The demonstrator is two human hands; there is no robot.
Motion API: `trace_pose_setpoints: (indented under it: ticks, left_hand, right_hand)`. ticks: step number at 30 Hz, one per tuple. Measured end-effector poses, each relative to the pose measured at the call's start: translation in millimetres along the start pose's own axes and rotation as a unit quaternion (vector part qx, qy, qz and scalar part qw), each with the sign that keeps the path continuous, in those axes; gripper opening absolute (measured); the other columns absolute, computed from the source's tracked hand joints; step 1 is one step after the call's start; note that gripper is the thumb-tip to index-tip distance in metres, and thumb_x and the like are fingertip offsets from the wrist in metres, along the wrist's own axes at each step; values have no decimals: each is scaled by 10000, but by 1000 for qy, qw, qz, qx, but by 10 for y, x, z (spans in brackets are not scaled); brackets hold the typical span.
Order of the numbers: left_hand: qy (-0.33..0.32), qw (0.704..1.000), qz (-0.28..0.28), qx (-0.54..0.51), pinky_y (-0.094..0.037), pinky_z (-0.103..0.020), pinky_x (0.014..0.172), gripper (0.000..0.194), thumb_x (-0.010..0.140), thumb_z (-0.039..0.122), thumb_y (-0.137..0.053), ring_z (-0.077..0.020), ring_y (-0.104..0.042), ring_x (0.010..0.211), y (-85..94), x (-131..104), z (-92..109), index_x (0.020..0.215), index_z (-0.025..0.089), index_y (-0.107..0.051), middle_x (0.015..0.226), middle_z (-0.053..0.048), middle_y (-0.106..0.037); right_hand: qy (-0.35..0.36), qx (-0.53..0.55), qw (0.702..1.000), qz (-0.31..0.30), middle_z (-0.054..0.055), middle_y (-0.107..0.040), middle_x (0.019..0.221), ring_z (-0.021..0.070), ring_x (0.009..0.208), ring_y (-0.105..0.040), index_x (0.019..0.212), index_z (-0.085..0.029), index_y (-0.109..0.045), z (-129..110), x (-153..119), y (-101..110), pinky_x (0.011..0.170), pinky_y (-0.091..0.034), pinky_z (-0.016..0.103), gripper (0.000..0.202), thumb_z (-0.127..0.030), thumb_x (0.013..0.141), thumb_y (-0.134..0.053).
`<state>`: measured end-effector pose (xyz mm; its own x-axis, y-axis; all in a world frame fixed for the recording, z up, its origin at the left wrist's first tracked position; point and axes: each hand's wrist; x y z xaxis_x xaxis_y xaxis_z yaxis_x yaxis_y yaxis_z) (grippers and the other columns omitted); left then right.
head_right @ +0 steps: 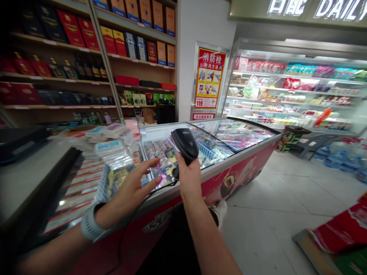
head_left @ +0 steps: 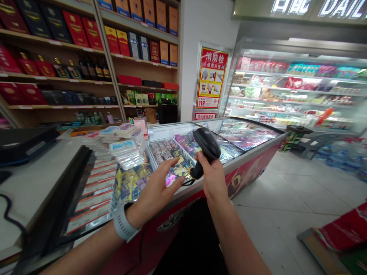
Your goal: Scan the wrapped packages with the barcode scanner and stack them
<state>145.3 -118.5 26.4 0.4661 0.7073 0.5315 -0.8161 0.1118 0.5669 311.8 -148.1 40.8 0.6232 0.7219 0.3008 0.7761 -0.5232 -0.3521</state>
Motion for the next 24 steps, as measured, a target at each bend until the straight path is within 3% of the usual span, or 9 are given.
trace_pose_setpoints:
  ticks: [2, 5, 9, 13, 15, 18, 21, 24]
  left_hand:
    - [-4, 1000, 8, -23, -433, -460, 1098, 572, 913, 475, -556, -261, -471, 1362, -151, -123, 155, 1426, 255, -430, 1475, -110, -499]
    - [0, 999, -10, -40, -344, -475, 1183, 583, 948, 429, -496, -249, -385, 1432, -211, -211, 274, 1482, 254, -343, 1537, -109, -421]
    - [32, 999, -21, -34, -290, -487, 1215, 565, 959, 344, -431, -242, -380, 1436, -68, -311, 276, 1496, 223, -303, 1541, -129, -405]
    - [80, 997, -1, -17, -342, -490, 1176, 564, 904, 314, -466, -262, -463, 1371, 205, -442, 139, 1445, 189, -367, 1456, -142, -499]
    - [96, 995, 13, 0, -376, -477, 1146, 596, 857, 326, -520, -272, -503, 1330, 380, -490, 25, 1423, 182, -399, 1414, -134, -543]
    - [119, 991, 50, 35, -435, -451, 1078, 586, 782, 398, -598, -292, -572, 1228, 736, -528, -160, 1317, 171, -519, 1292, -113, -640]
    - [182, 979, 51, 74, -523, -368, 907, 581, 744, 541, -627, -265, -657, 1014, 1252, -568, -313, 1201, 183, -615, 1134, -51, -720]
    - [247, 942, 76, 214, -505, -279, 668, 606, 646, 641, -690, -199, -631, 722, 1885, -636, -465, 1064, 202, -686, 830, 22, -732]
  right_hand:
    - [-65, 81, 995, -6, -7, -692, 849, 166, 807, -638, 934, -199, -679, -24, -126, -83, 819, -518, 316, 333, -437, 716, -763]
    - [-152, 180, 971, -30, -17, -683, 822, 154, 791, -636, 877, -201, -673, -56, -348, -215, 805, -534, 291, 259, -396, 718, -735]
    - [-178, 236, 951, -87, -19, -703, 904, 171, 937, -648, 930, -219, -682, -53, -674, -411, 933, -519, 305, 235, -379, 758, -693]
    - [-163, 227, 942, -185, 2, -691, 1159, 211, 1209, -586, 1110, -243, -665, 31, -930, -614, 1126, -413, 373, 321, -404, 835, -628]
    - [-137, 172, 948, -231, 4, -647, 1275, 213, 1287, -537, 1199, -258, -640, 92, -994, -702, 1165, -365, 380, 364, -417, 875, -594]
    - [-88, 52, 941, -324, 41, -610, 1330, 233, 1268, -552, 1312, -255, -586, 201, -999, -802, 1112, -421, 401, 462, -456, 897, -577]
    - [-2, -71, 917, -394, 102, -589, 1347, 264, 1229, -576, 1352, -210, -562, 352, -899, -850, 1026, -483, 417, 562, -467, 858, -632]
    - [127, -185, 889, -400, 115, -645, 1257, 255, 1170, -606, 1276, -186, -609, 548, -716, -868, 1014, -483, 415, 463, -375, 855, -648]
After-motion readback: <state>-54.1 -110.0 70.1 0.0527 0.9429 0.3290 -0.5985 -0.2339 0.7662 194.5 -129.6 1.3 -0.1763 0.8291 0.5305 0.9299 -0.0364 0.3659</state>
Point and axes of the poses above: each hand's wrist, its own x-axis towards the middle knuckle, its own y-axis out of the back of the hand, z = x × y
